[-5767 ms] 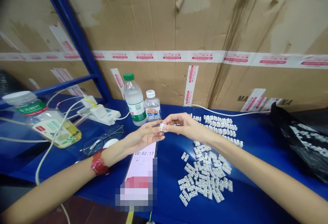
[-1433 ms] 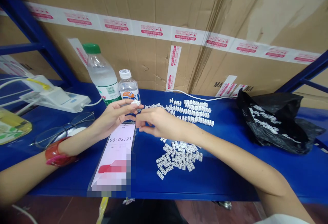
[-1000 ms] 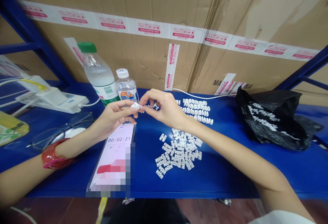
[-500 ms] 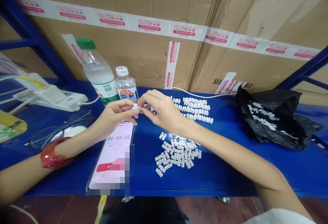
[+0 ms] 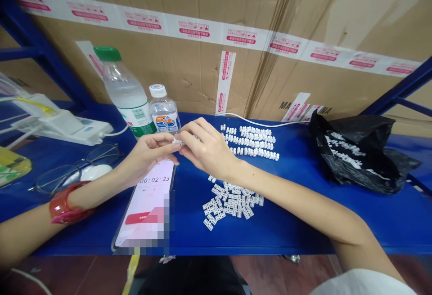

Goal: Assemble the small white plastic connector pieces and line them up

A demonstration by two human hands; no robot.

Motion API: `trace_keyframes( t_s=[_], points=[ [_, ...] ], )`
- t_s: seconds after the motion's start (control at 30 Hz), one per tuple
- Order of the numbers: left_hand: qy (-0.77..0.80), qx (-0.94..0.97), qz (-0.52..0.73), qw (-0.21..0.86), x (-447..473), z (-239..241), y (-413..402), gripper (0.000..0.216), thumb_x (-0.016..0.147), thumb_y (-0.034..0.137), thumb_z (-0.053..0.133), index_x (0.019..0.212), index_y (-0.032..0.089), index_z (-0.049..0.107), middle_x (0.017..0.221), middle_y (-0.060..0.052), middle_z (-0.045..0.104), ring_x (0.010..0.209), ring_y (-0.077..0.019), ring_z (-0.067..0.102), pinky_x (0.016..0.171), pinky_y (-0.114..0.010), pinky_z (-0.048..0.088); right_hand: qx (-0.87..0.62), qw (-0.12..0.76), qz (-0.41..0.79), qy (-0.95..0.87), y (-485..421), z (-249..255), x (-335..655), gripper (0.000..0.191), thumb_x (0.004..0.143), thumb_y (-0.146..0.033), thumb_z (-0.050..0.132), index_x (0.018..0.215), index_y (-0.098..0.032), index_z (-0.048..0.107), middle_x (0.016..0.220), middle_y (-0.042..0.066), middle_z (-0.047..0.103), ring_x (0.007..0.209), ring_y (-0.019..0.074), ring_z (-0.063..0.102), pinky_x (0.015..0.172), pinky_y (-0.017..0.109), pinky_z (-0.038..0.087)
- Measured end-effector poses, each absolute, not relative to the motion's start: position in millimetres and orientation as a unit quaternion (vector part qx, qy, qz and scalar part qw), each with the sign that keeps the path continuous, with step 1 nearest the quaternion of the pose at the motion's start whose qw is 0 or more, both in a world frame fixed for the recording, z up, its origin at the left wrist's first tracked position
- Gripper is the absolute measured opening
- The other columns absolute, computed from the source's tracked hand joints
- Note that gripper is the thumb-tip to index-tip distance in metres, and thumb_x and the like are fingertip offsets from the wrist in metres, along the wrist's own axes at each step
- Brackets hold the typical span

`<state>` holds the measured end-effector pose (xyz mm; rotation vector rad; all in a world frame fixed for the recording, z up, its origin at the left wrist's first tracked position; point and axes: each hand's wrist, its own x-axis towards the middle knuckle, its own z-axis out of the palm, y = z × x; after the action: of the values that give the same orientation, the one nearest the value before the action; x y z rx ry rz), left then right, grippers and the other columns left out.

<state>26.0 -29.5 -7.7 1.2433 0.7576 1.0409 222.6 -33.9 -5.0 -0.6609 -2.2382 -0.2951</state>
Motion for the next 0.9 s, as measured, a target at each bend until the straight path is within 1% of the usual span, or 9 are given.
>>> trace_keyframes(
  t_s=[0.13,0.2,0.33,0.4,0.5,0.6,0.77,0.87,0.9],
  points=[
    [0.341,0.545,0.448,0.621,26,-8,-31,0.024,0.06,0.03,0.099,0.073,0.019,0.082,0.068,-0.002,0.077,0.055,-0.013,0.067,0.054,-0.023,0.059,-0.248,0.396,-0.141,-0.873,-33,-10,222,0.021,0.108,-0.021,0.049,0.102,-0.016,0.069,0.097,0.012,0.071,0.092,0.0236,0.059,0.08,0.041,0.055],
    [0.345,0.551,0.447,0.614,25,-7,-29,0.022,0.061,0.029,0.098,0.071,0.018,0.082,0.067,-0.002,0.077,0.053,-0.0126,0.067,0.053,-0.022,0.058,-0.227,0.394,-0.123,-0.882,-30,-4,226,0.02,0.107,-0.02,0.051,0.105,-0.014,0.07,0.098,0.012,0.072,0.093,0.0236,0.06,0.083,0.042,0.055],
    [0.342,0.573,0.414,0.619,21,-2,-24,0.017,0.066,0.025,0.096,0.074,0.018,0.083,0.069,-0.003,0.079,0.054,-0.0115,0.067,0.054,-0.021,0.057,-0.199,0.308,0.036,-0.93,-26,21,239,0.019,0.103,-0.024,0.064,0.119,-0.016,0.069,0.114,0.011,0.073,0.106,0.023,0.064,0.092,0.04,0.055],
    [0.329,0.592,0.382,0.629,20,-1,-22,0.014,0.069,0.023,0.094,0.078,0.018,0.084,0.07,-0.003,0.08,0.057,-0.0116,0.068,0.055,-0.019,0.058,-0.201,0.268,0.105,-0.936,-28,34,244,0.017,0.102,-0.024,0.067,0.117,-0.017,0.071,0.114,0.01,0.072,0.106,0.0212,0.065,0.092,0.038,0.054],
    [0.311,0.605,0.357,0.64,19,-3,-21,0.016,0.073,0.026,0.093,0.086,0.019,0.087,0.079,-0.005,0.083,0.066,-0.0135,0.072,0.057,-0.02,0.061,-0.215,0.243,0.135,-0.936,-29,47,248,0.014,0.101,-0.026,0.069,0.11,-0.017,0.074,0.11,0.009,0.073,0.102,0.0191,0.066,0.09,0.035,0.052],
    [0.315,0.593,0.354,0.65,19,-5,-21,0.025,0.078,0.034,0.092,0.099,0.021,0.087,0.095,-0.008,0.085,0.078,-0.0161,0.074,0.061,-0.022,0.065,-0.271,0.247,0.12,-0.923,-19,52,259,0.018,0.096,-0.032,0.074,0.107,-0.017,0.074,0.102,0.006,0.076,0.09,0.0169,0.065,0.083,0.032,0.051],
    [0.326,0.591,0.336,0.657,19,-7,-21,0.032,0.079,0.04,0.092,0.104,0.02,0.086,0.098,-0.009,0.085,0.08,-0.0161,0.074,0.06,-0.021,0.066,-0.474,0.279,0.076,-0.832,31,44,309,0.026,0.086,-0.04,0.08,0.093,-0.016,0.076,0.086,0.005,0.076,0.075,0.0169,0.066,0.073,0.032,0.051],
    [0.318,0.596,0.321,0.664,19,-9,-19,0.034,0.08,0.04,0.091,0.107,0.02,0.085,0.1,-0.01,0.084,0.082,-0.0167,0.074,0.06,-0.022,0.066,-0.562,0.176,0.051,-0.806,59,30,338,0.019,0.088,-0.031,0.075,0.096,-0.015,0.08,0.086,0.01,0.079,0.078,0.021,0.071,0.074,0.033,0.053],
    [0.316,0.596,0.32,0.665,19,-10,-19,0.033,0.081,0.04,0.091,0.107,0.02,0.085,0.1,-0.01,0.084,0.081,-0.0167,0.074,0.06,-0.022,0.066,-0.569,0.153,0.055,-0.806,65,25,345,0.015,0.086,-0.027,0.076,0.094,-0.015,0.08,0.085,0.01,0.08,0.078,0.0219,0.072,0.073,0.033,0.054]
  ],
)
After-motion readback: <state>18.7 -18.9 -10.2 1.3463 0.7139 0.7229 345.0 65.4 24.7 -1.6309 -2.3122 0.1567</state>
